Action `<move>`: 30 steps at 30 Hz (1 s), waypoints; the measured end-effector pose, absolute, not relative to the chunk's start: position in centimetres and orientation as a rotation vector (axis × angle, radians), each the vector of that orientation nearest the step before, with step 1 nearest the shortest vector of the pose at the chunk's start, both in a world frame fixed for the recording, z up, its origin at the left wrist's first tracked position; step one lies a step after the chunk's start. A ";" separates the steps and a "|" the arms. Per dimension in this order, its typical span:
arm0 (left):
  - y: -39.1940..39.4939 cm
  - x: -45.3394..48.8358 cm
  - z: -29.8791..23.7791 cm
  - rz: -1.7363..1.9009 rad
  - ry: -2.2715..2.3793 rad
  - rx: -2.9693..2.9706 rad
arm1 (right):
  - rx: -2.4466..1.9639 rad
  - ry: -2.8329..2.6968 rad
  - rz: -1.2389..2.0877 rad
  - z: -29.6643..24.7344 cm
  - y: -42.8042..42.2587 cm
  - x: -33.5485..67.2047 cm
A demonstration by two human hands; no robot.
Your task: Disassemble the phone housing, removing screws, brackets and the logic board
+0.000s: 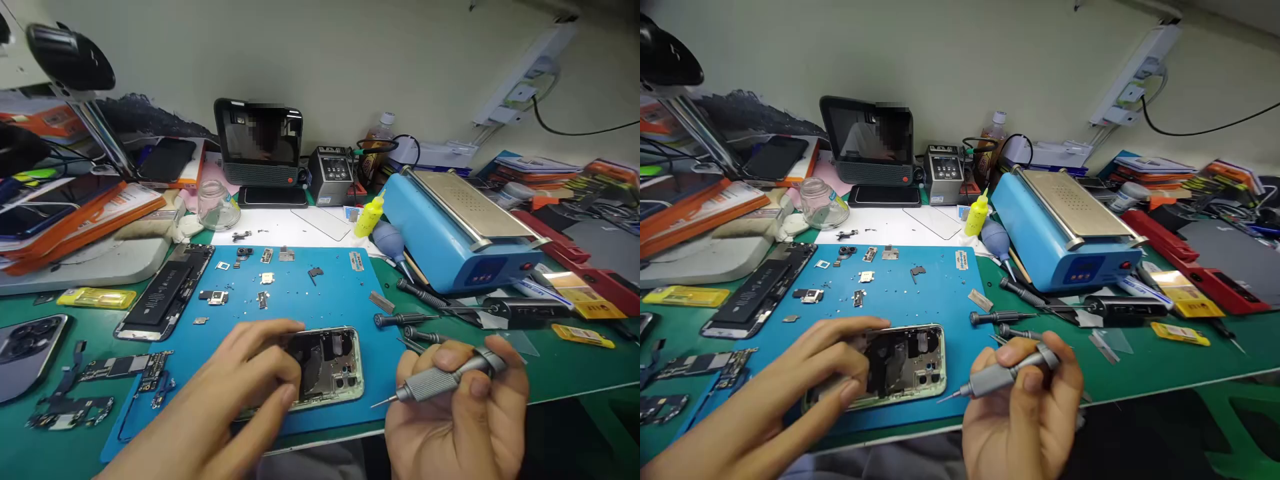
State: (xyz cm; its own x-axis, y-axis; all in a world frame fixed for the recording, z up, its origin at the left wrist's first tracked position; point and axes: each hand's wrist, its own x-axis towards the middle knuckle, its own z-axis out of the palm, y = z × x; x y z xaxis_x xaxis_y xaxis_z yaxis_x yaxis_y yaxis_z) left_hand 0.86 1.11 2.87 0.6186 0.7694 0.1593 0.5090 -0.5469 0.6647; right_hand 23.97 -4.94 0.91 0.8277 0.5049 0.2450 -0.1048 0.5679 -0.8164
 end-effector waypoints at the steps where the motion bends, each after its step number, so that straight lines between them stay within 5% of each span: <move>1: 1.7 1.0 2.9 0.549 0.957 2.276 | -0.909 -0.474 0.381 0.8 -5.0 23.9; 30: 8.4 8.1 3.2 0.239 1.086 2.872 | -0.804 -0.486 0.590 -0.3 -6.5 24.8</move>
